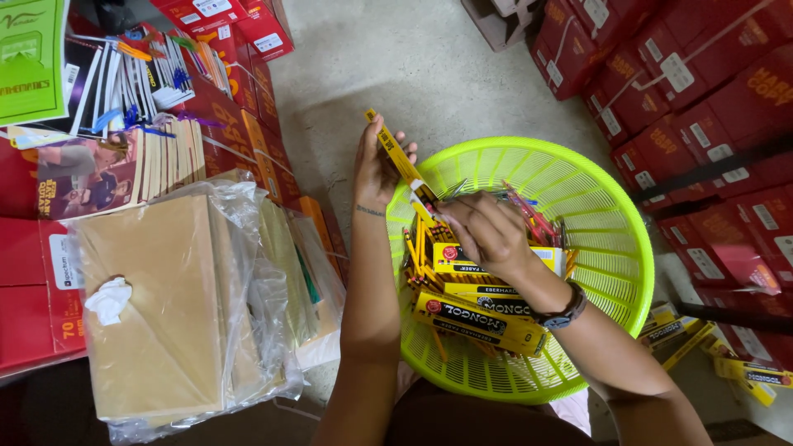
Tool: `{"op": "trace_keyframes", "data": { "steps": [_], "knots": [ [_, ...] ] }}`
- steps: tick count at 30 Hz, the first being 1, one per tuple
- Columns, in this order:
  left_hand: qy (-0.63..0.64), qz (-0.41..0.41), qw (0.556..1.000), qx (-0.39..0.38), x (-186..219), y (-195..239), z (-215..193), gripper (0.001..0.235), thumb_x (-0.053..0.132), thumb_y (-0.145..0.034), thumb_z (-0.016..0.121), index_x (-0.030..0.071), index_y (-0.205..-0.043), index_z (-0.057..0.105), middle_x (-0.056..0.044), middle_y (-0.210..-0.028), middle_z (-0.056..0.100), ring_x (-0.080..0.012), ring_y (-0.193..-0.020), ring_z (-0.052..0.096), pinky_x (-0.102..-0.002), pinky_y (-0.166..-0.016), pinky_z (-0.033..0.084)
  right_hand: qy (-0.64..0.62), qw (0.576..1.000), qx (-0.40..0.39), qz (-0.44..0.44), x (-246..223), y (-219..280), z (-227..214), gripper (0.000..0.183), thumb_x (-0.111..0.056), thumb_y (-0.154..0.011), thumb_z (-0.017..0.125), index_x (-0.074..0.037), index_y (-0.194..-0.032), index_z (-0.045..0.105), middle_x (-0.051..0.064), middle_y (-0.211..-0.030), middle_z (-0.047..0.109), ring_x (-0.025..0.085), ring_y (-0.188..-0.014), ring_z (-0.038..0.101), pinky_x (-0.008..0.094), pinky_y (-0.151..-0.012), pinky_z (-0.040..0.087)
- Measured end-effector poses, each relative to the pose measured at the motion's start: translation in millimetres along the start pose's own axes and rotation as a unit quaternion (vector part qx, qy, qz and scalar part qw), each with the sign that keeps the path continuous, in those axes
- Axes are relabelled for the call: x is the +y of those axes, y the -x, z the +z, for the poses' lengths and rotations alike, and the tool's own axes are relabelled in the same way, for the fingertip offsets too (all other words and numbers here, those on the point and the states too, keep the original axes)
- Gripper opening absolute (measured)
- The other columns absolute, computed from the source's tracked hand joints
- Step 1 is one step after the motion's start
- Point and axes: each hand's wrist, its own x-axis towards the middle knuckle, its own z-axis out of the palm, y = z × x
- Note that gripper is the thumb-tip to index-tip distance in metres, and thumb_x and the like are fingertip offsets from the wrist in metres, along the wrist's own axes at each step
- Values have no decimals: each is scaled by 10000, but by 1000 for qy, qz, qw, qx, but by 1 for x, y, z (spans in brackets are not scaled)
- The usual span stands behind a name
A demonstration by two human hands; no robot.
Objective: The person refills yellow cardboard pencil boxes by hand, taking loose pencils from a green plastic basket and placing them into the boxes.
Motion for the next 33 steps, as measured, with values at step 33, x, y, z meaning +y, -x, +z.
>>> {"op": "trace_keyframes", "data": {
  "steps": [33],
  "knots": [
    [21,58,997,-48,-15,-25,-25,320,231,-952,666,67,-1212,578,-63,-1014,674,-177,-852,703,-333,-760,615,-4,997,-33,70,5,10,8,202,-59,-902,822,12,-879,635,161,-1170,640,236,-878,701,337,-712,569]
  ]
}}
